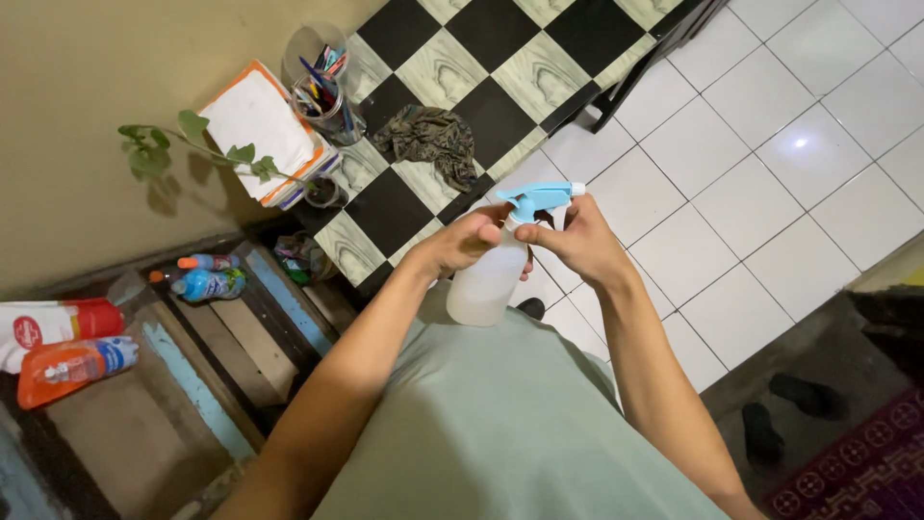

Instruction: The person wipes a checkered table with a cloth, sprays the surface with a spray bottle, and wipes it again. They move a small plant and a container of pens to spray and wipe the remaining areas of the table.

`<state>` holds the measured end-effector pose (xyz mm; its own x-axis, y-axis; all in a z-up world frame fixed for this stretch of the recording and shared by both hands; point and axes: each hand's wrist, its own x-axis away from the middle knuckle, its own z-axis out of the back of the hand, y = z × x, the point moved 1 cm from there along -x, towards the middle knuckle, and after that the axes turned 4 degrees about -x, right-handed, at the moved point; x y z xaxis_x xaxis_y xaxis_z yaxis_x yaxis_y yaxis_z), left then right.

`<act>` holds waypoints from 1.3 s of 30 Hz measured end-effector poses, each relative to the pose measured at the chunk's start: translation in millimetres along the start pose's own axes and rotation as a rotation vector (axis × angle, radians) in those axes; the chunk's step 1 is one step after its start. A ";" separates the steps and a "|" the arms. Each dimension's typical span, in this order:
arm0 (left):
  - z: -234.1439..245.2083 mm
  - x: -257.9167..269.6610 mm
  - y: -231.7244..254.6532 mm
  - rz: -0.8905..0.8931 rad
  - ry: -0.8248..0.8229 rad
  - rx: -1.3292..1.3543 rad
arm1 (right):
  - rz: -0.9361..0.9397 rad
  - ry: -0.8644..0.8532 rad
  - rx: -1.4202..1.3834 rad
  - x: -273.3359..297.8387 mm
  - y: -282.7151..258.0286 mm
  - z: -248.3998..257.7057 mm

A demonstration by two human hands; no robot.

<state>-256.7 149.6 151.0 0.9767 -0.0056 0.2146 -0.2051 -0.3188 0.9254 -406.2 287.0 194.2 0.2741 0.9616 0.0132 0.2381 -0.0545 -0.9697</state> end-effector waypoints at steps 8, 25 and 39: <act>-0.8 21.8 -5.0 0.044 0.088 0.101 | -0.038 -0.046 -0.152 -3.6 -0.2 -24.3; 56.3 26.8 -11.9 -0.289 0.464 -0.208 | -0.082 0.256 -0.342 -41.6 57.7 -62.8; 56.5 47.2 0.4 -0.244 0.665 -0.274 | 0.132 0.550 0.339 -41.5 90.9 -153.3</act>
<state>-207.1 95.7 143.8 0.7700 0.6355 0.0568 -0.0813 0.0094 0.9966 -253.0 200.9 142.9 0.7385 0.6699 -0.0757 -0.1121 0.0113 -0.9936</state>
